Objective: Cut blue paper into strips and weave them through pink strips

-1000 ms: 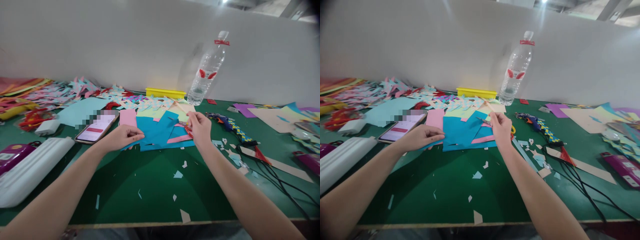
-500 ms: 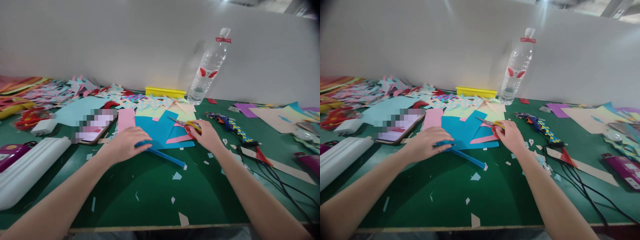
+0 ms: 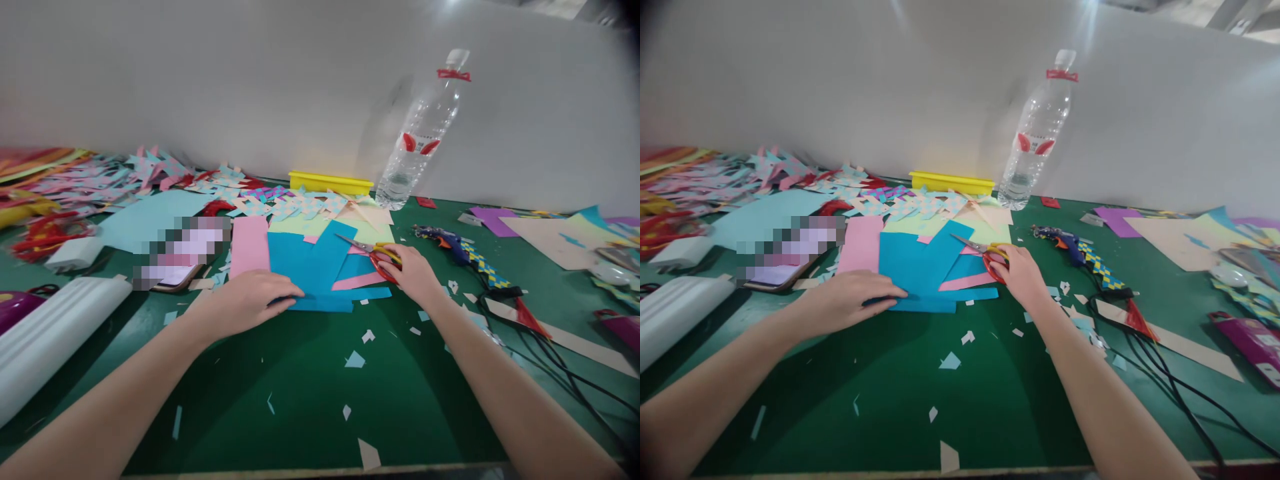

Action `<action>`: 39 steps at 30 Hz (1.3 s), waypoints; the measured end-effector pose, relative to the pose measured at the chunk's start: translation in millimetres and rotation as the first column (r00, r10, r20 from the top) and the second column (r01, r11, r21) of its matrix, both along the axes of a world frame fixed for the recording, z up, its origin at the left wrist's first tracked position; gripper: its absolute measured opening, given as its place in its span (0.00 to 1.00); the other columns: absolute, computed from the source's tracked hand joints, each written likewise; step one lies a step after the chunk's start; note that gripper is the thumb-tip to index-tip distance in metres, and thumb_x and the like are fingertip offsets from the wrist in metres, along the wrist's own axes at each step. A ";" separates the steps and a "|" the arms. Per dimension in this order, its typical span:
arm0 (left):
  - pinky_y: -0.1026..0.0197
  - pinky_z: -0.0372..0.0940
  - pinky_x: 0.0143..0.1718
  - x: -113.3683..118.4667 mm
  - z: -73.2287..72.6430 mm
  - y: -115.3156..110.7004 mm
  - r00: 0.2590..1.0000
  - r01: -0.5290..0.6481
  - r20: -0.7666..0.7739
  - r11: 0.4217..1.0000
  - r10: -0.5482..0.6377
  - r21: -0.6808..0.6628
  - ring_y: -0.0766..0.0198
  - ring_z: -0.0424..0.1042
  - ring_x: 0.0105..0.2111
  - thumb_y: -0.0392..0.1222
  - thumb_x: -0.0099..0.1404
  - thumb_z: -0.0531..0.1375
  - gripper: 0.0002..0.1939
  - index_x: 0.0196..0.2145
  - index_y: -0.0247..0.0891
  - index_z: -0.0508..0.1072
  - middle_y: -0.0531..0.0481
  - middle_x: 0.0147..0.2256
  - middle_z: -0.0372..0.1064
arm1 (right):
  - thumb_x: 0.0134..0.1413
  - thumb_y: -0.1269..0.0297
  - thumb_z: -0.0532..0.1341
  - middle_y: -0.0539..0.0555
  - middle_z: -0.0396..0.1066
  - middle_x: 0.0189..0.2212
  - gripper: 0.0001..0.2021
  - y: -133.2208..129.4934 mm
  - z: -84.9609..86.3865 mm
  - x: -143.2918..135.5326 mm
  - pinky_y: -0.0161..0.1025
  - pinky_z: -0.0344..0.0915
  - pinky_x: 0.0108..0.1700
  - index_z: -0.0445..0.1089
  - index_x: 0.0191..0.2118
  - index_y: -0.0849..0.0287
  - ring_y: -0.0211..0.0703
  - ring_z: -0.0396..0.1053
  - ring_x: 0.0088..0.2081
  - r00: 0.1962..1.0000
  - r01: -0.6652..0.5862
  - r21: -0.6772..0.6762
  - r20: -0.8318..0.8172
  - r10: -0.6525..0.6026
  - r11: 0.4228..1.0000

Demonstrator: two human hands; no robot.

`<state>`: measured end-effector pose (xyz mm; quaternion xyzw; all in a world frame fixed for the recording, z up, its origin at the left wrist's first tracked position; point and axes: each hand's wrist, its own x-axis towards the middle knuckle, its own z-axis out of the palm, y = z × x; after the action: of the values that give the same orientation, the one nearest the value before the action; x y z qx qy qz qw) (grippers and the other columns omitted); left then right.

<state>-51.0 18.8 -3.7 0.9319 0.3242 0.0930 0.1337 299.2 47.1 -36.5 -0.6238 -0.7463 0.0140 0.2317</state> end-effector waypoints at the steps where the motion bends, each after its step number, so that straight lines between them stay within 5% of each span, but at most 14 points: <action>1: 0.58 0.61 0.44 -1.5 -0.8 0.8 0.999 -0.027 -0.016 0.999 0.028 0.030 0.59 0.71 0.44 0.46 0.70 0.50 0.15 0.49 0.47 0.72 0.51 0.46 0.73 | 0.57 0.58 0.56 0.60 0.71 0.45 0.16 -0.6 -0.1 -0.8 0.54 0.64 0.46 0.66 0.50 0.56 0.57 0.66 0.48 1.000 -0.011 0.010 -0.002 0.011 1.000; 7: 0.55 0.60 0.41 -1.4 -2.1 3.2 0.983 -0.084 -0.140 0.975 0.115 0.208 0.55 0.71 0.40 0.45 0.71 0.46 0.18 0.49 0.41 0.72 0.47 0.44 0.74 | 0.59 0.61 0.54 0.62 0.66 0.51 0.17 -6.7 7.0 -8.9 0.53 0.65 0.47 0.62 0.53 0.56 0.56 0.66 0.49 0.999 -0.014 0.093 -0.027 0.016 0.996; 12: 0.54 0.58 0.43 6.8 -0.8 2.1 0.988 -0.095 -0.093 0.954 0.127 0.286 0.56 0.69 0.42 0.42 0.72 0.45 0.18 0.46 0.37 0.72 0.45 0.42 0.72 | 0.61 0.62 0.52 0.64 0.59 0.53 0.21 -12.0 21.0 -10.6 0.47 0.69 0.39 0.55 0.58 0.56 0.48 0.70 0.39 0.992 -0.006 0.192 -0.121 0.030 0.981; 27: 0.54 0.54 0.48 11.8 0.8 -4.0 1.000 -0.022 0.024 0.998 0.021 0.057 0.58 0.69 0.42 0.47 0.67 0.54 0.13 0.46 0.42 0.72 0.48 0.44 0.71 | 0.43 0.53 0.65 0.65 0.61 0.49 0.29 -25.3 34.3 -18.6 0.52 0.69 0.42 0.55 0.50 0.58 0.59 0.64 0.49 0.997 0.002 0.259 -0.075 0.018 0.966; 35: 0.56 0.54 0.49 -4.4 1.2 4.3 0.997 -0.073 -0.008 0.997 0.073 -0.035 0.60 0.70 0.39 0.50 0.67 0.54 0.14 0.47 0.46 0.72 0.51 0.44 0.72 | 0.49 0.57 0.63 0.62 0.64 0.47 0.24 -29.2 43.9 -12.2 0.52 0.64 0.48 0.56 0.51 0.56 0.57 0.63 0.51 0.983 -0.146 0.429 0.162 0.083 0.891; 39: 0.56 0.55 0.48 -2.6 5.4 2.4 0.995 -0.100 -0.026 0.995 0.100 -0.009 0.59 0.70 0.38 0.56 0.66 0.53 0.18 0.45 0.44 0.73 0.50 0.41 0.74 | 0.51 0.59 0.62 0.62 0.65 0.49 0.24 -30.6 44.9 -8.6 0.54 0.60 0.51 0.56 0.52 0.55 0.58 0.63 0.52 0.981 -0.115 0.475 0.190 0.026 0.873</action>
<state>-53.7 21.3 1.7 0.9149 0.3727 0.0860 0.1294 290.6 16.5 8.5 -0.5173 -0.7660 -0.2201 0.3118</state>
